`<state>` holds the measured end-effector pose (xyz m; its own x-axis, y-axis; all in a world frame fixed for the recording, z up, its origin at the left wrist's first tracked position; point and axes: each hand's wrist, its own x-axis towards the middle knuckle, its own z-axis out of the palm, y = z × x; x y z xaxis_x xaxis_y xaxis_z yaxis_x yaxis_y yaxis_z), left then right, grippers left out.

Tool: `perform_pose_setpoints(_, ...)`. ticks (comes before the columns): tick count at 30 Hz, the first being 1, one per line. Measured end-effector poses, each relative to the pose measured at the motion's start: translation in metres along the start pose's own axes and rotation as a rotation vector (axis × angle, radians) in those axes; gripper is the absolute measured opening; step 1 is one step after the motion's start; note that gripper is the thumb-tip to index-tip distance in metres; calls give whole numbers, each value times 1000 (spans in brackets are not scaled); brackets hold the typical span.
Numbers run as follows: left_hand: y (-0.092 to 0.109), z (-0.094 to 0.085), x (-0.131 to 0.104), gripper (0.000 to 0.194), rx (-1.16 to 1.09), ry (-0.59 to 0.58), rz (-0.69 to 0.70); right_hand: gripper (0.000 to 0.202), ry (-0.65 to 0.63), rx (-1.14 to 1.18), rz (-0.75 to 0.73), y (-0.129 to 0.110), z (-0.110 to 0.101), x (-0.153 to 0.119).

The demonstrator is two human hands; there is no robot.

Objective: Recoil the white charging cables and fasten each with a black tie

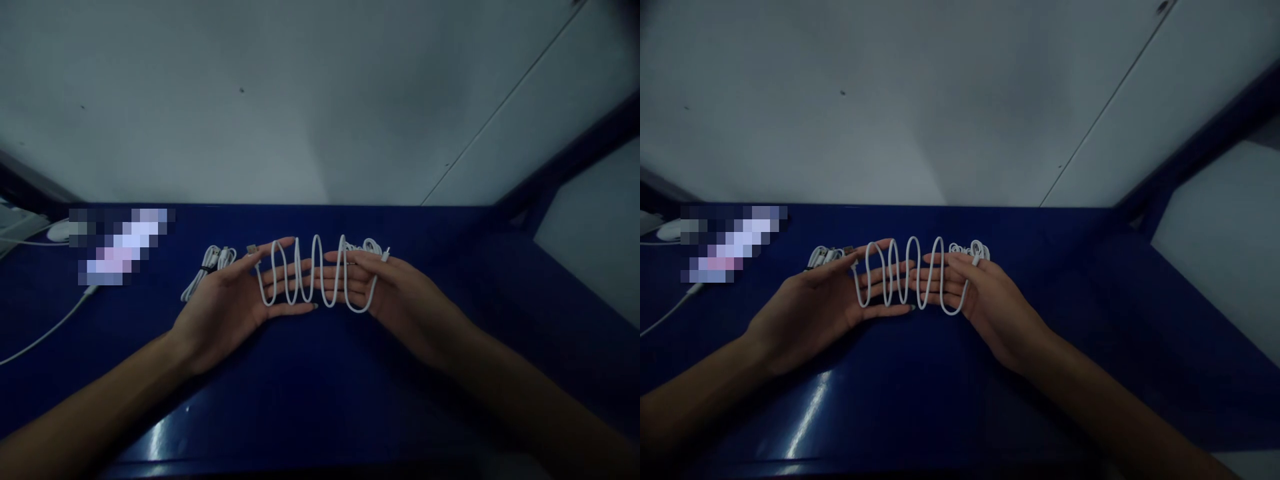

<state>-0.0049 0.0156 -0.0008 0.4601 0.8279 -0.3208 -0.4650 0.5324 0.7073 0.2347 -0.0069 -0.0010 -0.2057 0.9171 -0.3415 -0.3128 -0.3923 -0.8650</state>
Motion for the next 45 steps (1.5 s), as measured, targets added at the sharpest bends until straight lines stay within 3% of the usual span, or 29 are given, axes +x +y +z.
perform_pose_setpoints(12, 0, -2, 1, 49, -11, -6, 7, 32, -28, 54, 14, -3, 0, 0)
perform_pose_setpoints(19, 1, -8, -1, 59, -143, -65, -18, 31, -55, 77, 8, -1, -3, 2)
perform_pose_setpoints(24, 0, -10, -1, 62, -202, -38, -6, 30, -49, 94, 22, -2, -2, 0)
perform_pose_setpoints(30, 1, -7, -1, 67, -205, -46, -18, 33, -48, 88, 37, -3, -2, 0)
perform_pose_setpoints(39, 1, -11, -2, 75, -145, -152, -40, 36, -71, 89, 25, -1, -8, 1)
perform_pose_setpoints(45, 0, -9, -2, 75, -138, -142, -37, 39, -82, 70, 26, 0, -9, 0)
